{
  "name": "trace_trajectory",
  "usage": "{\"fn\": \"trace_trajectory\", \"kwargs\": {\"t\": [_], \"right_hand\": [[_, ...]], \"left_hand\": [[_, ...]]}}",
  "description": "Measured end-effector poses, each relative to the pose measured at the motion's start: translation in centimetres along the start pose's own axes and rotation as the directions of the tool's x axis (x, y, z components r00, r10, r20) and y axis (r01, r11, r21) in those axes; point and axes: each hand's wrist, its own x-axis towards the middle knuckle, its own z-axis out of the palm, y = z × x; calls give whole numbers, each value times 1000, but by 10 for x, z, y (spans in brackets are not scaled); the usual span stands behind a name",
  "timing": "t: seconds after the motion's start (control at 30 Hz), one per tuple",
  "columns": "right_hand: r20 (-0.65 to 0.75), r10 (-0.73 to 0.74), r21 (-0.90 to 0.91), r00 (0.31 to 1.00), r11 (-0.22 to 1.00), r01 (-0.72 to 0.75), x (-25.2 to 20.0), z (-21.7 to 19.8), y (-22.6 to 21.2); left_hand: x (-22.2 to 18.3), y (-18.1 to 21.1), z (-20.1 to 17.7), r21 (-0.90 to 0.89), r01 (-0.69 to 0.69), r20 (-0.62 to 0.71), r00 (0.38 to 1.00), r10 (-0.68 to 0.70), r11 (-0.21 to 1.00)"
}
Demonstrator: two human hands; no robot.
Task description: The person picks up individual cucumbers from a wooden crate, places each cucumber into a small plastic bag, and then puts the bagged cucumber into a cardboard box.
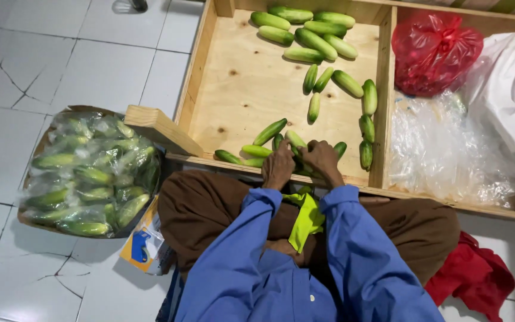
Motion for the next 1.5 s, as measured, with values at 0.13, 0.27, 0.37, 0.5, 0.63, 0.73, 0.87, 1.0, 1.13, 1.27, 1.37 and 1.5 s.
{"fn": "trace_trajectory", "kwargs": {"t": [0.13,0.27,0.37,0.5,0.63,0.73,0.87,1.0,1.13,1.27,1.37,1.5], "right_hand": [[97,18,215,995,976,-39,18,6,9],[211,65,382,975,913,-143,7,-2,-8],[73,19,562,997,825,-57,-13,-6,-14],[-214,-36,783,976,591,193,-45,-14,-14],[-452,-72,677,889,622,394,-80,-13,-23],[-553,-157,545,818,675,498,-95,2,-29],[-681,-284,291,675,741,605,-114,-6,-41],[-729,-421,-44,539,815,578,-149,12,-27],[-264,-410,-50,873,910,413,-166,27,-11],[199,-187,-66,962,977,203,-130,70,27],[15,-319,61,948,946,317,-115,117,52],[-67,-318,149,946,934,324,-140,68,25]], "left_hand": [[-6,11,-9,-23,93,14,996,-92,995],[-10,19,-12,-168,66,-21,997,-70,984],[10,-8,12,-103,62,-91,993,-72,993],[-1,5,-5,-223,7,-141,989,-39,975],[2,-12,-4,-403,-34,-80,997,1,915],[-2,-17,-6,-510,-44,-43,999,26,859],[10,-31,7,-615,-29,-47,999,0,788],[9,-17,-16,-648,-100,-139,990,12,755],[34,-64,21,-866,-58,-108,992,-72,497],[41,-83,34,-937,-46,-107,982,-157,346],[9,-42,0,-978,-55,-107,961,-255,202],[5,-59,9,-999,-43,-39,949,-312,-6]]}}
